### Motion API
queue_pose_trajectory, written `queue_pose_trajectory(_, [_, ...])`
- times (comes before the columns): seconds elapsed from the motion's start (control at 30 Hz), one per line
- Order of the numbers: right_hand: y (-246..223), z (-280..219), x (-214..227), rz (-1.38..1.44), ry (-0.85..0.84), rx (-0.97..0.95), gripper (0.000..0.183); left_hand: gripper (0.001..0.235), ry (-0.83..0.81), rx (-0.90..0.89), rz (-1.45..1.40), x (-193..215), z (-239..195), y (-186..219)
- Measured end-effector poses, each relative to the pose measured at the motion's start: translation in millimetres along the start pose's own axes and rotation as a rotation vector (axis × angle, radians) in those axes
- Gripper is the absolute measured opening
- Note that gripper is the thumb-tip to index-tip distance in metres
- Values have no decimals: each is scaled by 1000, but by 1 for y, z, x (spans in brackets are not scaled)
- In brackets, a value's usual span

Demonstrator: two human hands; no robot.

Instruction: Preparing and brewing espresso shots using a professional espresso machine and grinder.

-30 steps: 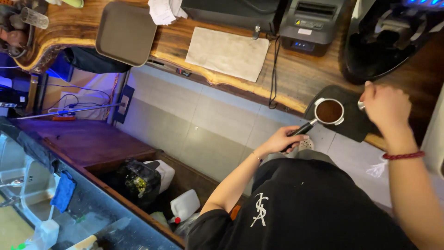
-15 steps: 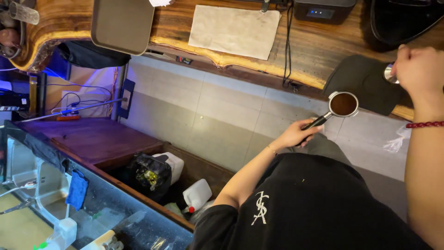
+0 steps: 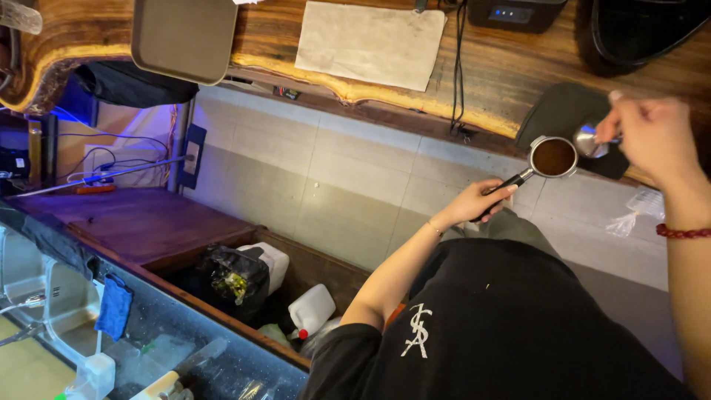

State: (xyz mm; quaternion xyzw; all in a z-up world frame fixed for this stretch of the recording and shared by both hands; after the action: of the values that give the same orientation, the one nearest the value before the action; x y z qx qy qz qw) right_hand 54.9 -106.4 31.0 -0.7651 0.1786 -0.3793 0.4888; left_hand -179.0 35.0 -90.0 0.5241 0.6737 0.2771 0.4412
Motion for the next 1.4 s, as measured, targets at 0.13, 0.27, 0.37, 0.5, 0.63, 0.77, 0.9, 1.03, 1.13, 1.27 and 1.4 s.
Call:
queue_pose_trajectory(0.13, [-42,-16,-26,-37,-62,-17,58,38,38,92,24,-3,-5,9])
queue_pose_trajectory(0.27, [-56,-25,-41,-162,-84,-16,57,42,38,71,10,-6,-7,5])
queue_pose_trajectory(0.37, [-63,-29,-46,-244,-80,-65,58,43,51,82,-1,-7,-7,4])
queue_pose_trajectory(0.5, [-52,-28,-51,-313,-57,-81,58,42,41,61,-12,-7,-6,3])
queue_pose_trajectory(0.63, [-50,-30,-58,-314,-50,-55,57,43,30,51,-24,-9,-3,0])
queue_pose_trajectory(0.77, [-38,-35,-65,-398,44,-38,58,45,25,15,-33,-9,-2,-3])
queue_pose_trajectory(0.9, [-7,-33,-74,-617,230,54,57,44,83,77,73,-6,-4,4])
queue_pose_trajectory(1.03, [-7,-33,-76,-711,269,84,53,45,122,96,143,-6,-3,1])
queue_pose_trajectory(1.13, [-11,-30,-75,-721,262,109,52,47,148,113,182,-7,-8,7])
queue_pose_trajectory(1.27, [-18,-27,-73,-689,214,103,53,48,136,124,131,-8,-8,6])
queue_pose_trajectory(1.4, [-34,-32,-55,-382,100,36,57,52,119,86,51,-7,-6,1])
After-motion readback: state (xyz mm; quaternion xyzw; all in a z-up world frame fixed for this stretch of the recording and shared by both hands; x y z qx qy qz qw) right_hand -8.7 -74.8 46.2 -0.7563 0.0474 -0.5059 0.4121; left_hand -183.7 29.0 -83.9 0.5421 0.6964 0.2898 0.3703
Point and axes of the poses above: each hand's wrist, its own z-axis towards the middle knuckle, its own x-axis out of the back of the hand, y = z × x, the point moved 6 cm from there along z, towards the middle knuckle, and after that the axes turned 4 degrees about -y, right-handed, at the moved point
